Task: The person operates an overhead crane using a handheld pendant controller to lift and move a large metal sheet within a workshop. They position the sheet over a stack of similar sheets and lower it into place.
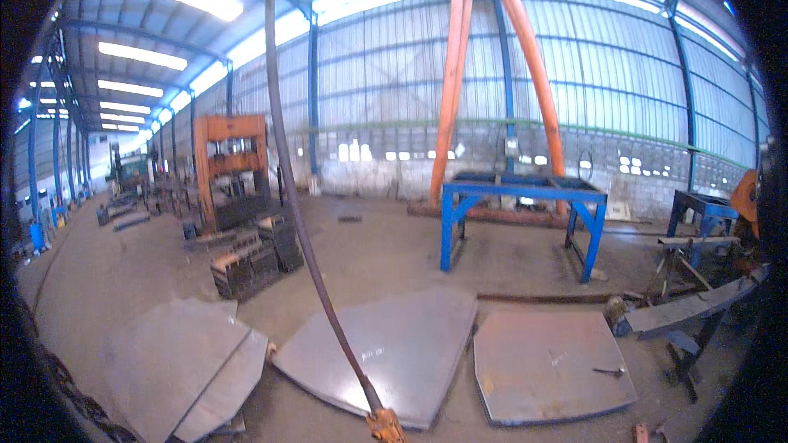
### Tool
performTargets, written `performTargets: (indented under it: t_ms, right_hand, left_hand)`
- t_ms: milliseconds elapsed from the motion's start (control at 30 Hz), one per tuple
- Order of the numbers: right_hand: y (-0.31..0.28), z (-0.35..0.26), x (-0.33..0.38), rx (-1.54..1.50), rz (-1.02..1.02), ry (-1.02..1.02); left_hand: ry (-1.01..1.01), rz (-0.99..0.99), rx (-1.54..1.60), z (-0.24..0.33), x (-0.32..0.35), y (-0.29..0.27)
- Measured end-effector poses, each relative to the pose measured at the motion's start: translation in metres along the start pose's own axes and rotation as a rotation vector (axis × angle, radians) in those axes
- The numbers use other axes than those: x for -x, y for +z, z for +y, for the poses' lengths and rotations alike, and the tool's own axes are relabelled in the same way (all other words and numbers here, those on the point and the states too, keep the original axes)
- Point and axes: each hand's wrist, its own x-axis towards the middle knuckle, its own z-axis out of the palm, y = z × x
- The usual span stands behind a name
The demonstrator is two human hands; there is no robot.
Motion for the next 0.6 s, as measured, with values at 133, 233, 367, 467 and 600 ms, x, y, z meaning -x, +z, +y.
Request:
performTargets:
  t_ms: [133,233,367,467,600]
  right_hand:
    - [-0.004,-0.024,-0.011,0.022,0.005,0.014]
    - [-0.01,-0.036,-0.013,0.047,0.011,0.003]
    - [-0.014,-0.043,-0.017,0.065,0.027,-0.008]
    - [-0.02,-0.044,-0.018,0.083,0.064,-0.005]
    - [-0.022,-0.05,-0.02,0.085,0.087,-0.015]
  left_hand:
    - [-0.008,-0.028,0.102,-0.017,0.01,0.003]
    - [-0.157,-0.043,0.148,0.004,0.012,0.004]
    - [-0.27,-0.154,0.133,0.028,0.013,0.007]
    - [-0.393,-0.354,0.018,0.067,0.009,0.009]
    - [-0.365,-0.367,0.38,0.036,0.023,0.045]
